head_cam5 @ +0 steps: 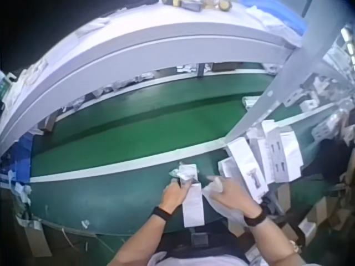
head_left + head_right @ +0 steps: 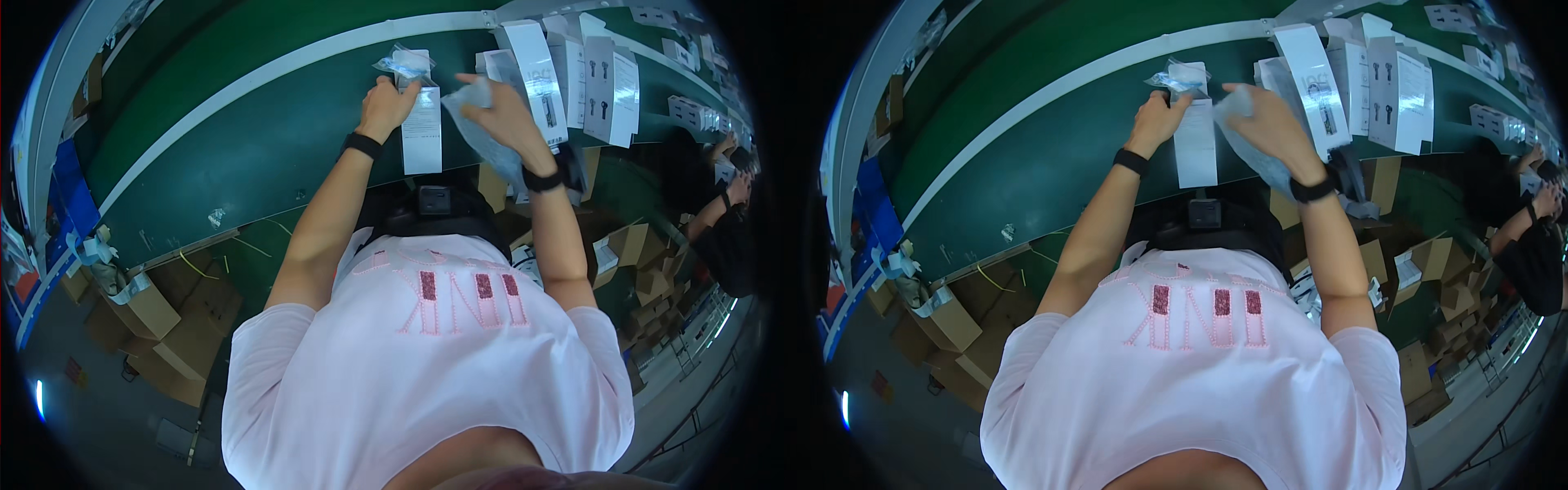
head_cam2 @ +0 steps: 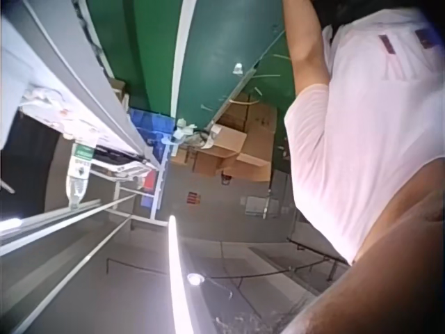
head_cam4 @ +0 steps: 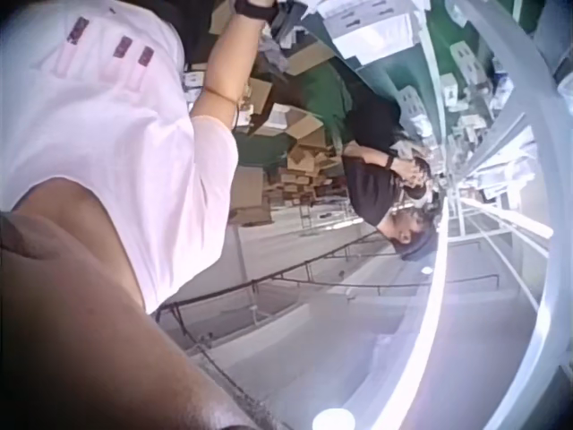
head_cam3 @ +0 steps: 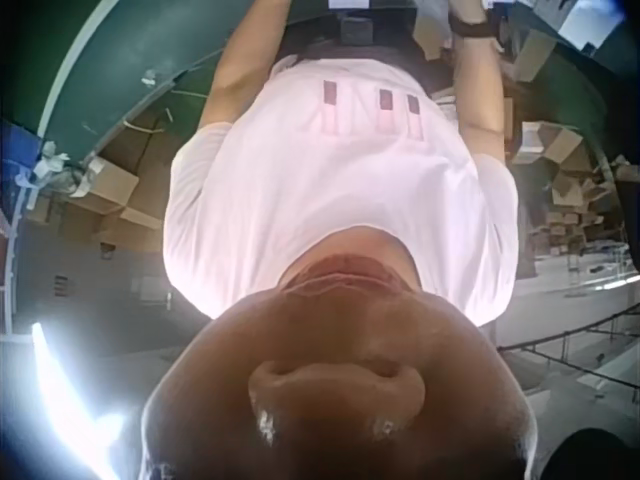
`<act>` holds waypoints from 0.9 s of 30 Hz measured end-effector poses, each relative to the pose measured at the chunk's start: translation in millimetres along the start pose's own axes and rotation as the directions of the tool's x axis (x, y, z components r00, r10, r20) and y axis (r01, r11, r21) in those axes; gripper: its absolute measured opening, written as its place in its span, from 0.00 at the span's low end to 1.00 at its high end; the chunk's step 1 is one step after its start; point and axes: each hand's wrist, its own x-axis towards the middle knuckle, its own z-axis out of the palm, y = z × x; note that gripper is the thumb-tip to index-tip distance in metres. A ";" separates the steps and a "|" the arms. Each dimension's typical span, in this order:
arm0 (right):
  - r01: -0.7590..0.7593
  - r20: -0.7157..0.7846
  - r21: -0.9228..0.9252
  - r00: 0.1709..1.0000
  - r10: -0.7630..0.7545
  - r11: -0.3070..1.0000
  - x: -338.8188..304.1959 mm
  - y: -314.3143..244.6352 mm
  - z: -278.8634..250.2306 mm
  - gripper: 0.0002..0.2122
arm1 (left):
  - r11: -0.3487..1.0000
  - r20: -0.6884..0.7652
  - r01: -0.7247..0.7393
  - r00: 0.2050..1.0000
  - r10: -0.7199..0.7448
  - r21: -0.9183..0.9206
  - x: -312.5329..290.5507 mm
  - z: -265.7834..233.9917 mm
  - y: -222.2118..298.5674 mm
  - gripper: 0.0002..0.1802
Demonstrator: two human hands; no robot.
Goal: Packaging electronic components into boxes with bubble wrap and manuals on a production line.
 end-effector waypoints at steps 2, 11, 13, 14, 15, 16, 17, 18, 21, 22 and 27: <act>-0.010 0.166 -0.228 0.985 0.049 0.974 22.0 20.2 22.0 0.24 | 0.998 -0.066 -0.001 0.998 -0.003 -0.063 5.9 9.6 -0.9 0.36; -0.226 0.337 0.179 0.928 0.156 0.958 31.3 31.7 64.4 0.28 | 0.953 -0.108 -0.068 0.993 0.037 -0.296 -1.7 25.1 -29.2 0.19; -0.233 0.343 0.241 0.929 0.142 0.942 26.8 27.6 64.1 0.27 | 0.932 0.021 -0.023 0.999 0.033 -0.362 -1.8 11.5 -35.7 0.19; -0.168 0.423 0.315 0.906 0.021 0.934 25.9 26.8 64.0 0.25 | 0.931 0.018 -0.023 0.999 0.031 -0.365 1.4 2.6 -38.7 0.19; -0.115 0.485 0.395 0.869 -0.100 0.911 23.4 27.7 62.7 0.23 | 0.869 0.268 0.109 0.963 0.028 -0.482 1.0 -15.0 -29.6 0.17; -0.114 0.492 0.395 0.864 -0.105 0.912 25.0 17.6 60.1 0.23 | 0.787 0.489 0.266 0.871 0.052 -0.557 -0.3 -29.6 -31.4 0.17; -0.190 0.567 0.361 0.822 -0.053 0.913 29.1 7.0 54.5 0.22 | 0.829 0.606 0.306 0.794 0.049 -0.467 7.5 -38.1 -37.5 0.16; -0.263 0.634 0.322 0.773 -0.001 0.910 32.4 1.3 51.6 0.20 | 0.828 0.605 0.308 0.795 0.046 -0.468 6.9 -42.4 -42.4 0.16; -0.302 0.607 0.194 0.785 0.128 0.933 30.6 11.3 41.2 0.18 | 0.674 0.841 0.618 0.540 0.009 -0.404 3.0 -52.8 -51.6 0.16; -0.262 0.603 0.155 0.789 0.119 0.952 27.9 10.6 37.1 0.17 | 0.704 0.805 0.574 0.594 -0.007 -0.417 -3.3 -53.3 -52.8 0.16; -0.055 -0.119 0.220 0.990 0.082 0.974 1.3 -34.2 -28.8 0.16 | 0.758 0.406 0.176 0.905 0.126 -0.628 -65.0 -96.9 -29.1 0.17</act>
